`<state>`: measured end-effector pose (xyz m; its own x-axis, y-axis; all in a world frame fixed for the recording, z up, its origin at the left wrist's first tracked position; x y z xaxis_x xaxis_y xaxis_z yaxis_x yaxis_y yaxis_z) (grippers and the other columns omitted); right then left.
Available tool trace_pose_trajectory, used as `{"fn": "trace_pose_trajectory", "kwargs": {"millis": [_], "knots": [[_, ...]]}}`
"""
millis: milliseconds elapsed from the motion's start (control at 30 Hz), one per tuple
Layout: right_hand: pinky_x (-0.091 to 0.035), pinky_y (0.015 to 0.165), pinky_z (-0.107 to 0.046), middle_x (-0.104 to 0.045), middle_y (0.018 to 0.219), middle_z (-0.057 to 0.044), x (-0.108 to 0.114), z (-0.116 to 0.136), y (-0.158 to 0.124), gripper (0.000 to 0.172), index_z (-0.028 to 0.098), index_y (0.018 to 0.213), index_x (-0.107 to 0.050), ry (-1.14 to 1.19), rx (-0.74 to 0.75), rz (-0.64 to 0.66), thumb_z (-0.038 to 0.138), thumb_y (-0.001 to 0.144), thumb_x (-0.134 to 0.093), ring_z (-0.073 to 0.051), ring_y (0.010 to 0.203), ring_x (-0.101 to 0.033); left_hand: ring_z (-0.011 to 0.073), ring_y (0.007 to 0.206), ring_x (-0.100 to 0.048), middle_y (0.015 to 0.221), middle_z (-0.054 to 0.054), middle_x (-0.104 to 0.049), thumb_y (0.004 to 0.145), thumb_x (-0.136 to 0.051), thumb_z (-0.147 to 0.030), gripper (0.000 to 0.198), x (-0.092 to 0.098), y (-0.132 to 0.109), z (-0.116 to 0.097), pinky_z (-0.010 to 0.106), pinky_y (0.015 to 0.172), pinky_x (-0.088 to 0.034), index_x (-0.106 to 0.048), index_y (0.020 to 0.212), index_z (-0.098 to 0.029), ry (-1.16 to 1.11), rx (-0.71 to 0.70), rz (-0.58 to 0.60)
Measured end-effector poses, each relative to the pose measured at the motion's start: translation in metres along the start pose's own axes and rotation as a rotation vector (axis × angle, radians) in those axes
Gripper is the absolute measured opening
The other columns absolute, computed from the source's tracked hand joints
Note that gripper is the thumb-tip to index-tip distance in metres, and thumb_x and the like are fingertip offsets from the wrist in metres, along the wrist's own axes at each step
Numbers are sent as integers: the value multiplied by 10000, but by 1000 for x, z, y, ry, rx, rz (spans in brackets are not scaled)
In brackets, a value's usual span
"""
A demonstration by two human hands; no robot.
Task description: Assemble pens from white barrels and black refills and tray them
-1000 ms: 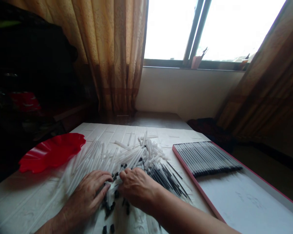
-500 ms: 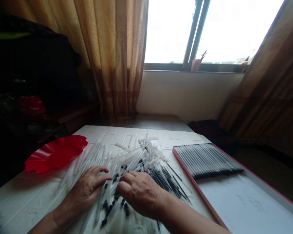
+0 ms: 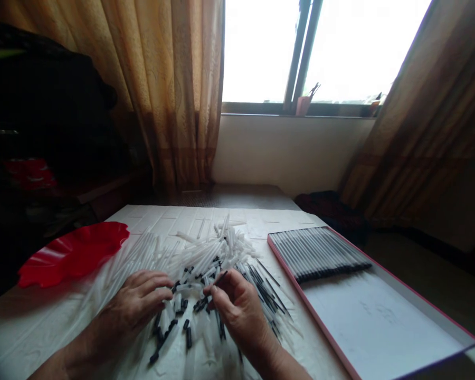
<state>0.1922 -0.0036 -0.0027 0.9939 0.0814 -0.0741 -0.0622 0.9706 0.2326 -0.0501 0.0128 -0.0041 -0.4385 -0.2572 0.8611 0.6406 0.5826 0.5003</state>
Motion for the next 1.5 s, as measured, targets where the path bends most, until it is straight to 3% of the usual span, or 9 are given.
{"fn": "trace_pose_trajectory", "kwargs": {"millis": [100,167,267,667,900,1033,1200,1333,1500], "knots": [[-484,527,-209,-668,767,-21,3,9,-11,124,199,856,-618,-104,239,-111,318,873,-647,-132,628,-604,182,972,-681,983,26,-733,1012,-433,-162,185,5,1,-10,358,1008,-438,-552,1133,-236,-62,-49,-117],[-497,589,-223,-634,765,-13,4,14,-19,27,212,875,-634,-196,392,-185,238,880,-630,-140,674,-601,161,857,-705,914,22,-730,1013,-424,-147,184,5,0,-18,301,901,-504,-535,1137,-226,-66,-61,-178],[-493,595,-238,-608,767,-20,2,16,-28,39,225,885,-617,-252,509,-220,191,888,-598,-156,707,-603,168,837,-723,917,41,-734,1027,-416,-184,186,-1,-5,-25,261,796,-552,-534,1167,-221,-31,-34,-213],[-503,559,-235,-649,716,-18,-6,15,-26,62,215,842,-628,-315,473,-117,178,878,-595,-151,642,-623,178,858,-741,936,42,-743,1032,-397,-228,206,-11,-8,-31,261,817,-574,-540,1178,-250,-98,14,-172],[-493,559,-230,-629,691,-2,-3,19,-29,68,223,873,-640,-315,475,-185,170,888,-600,-147,628,-616,165,873,-739,938,40,-748,1043,-403,-246,187,-7,-8,-31,244,839,-564,-537,1173,-236,-91,14,-189],[-477,526,-212,-622,695,4,-7,19,-24,69,210,871,-635,-349,449,-60,151,883,-602,-124,576,-582,159,867,-739,936,36,-751,1041,-401,-239,181,-3,-6,-35,231,829,-562,-535,1161,-234,-103,-2,-183],[-475,543,-187,-680,826,-26,-14,16,-18,137,205,936,-638,-422,461,157,101,858,-595,-124,661,-623,154,853,-746,935,29,-760,1058,-374,-284,204,-3,-7,-37,220,832,-559,-546,1161,-245,-126,23,-219],[-503,639,-221,-695,938,-56,-15,10,-19,241,210,1072,-635,-646,464,231,107,874,-544,-148,755,-653,148,824,-754,917,14,-769,1060,-384,-336,220,0,-9,-31,201,797,-570,-529,1201,-247,-199,130,-280],[-425,573,-231,-659,759,-6,-24,-1,-24,140,227,748,-664,-1102,574,388,120,819,-608,-151,653,-596,118,743,-747,852,-16,-754,1058,-399,-350,212,7,-10,-26,155,717,-561,-520,1197,-246,-265,196,-328]]}}
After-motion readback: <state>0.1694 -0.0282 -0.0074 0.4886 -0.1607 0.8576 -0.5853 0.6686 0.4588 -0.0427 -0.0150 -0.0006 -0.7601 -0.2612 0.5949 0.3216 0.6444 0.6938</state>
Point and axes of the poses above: each hand's wrist, its own y-axis towards the middle knuckle, its own x-axis out of the back of the hand, z = x × y, the point moved 2 cm from there along y, towards the middle knuckle
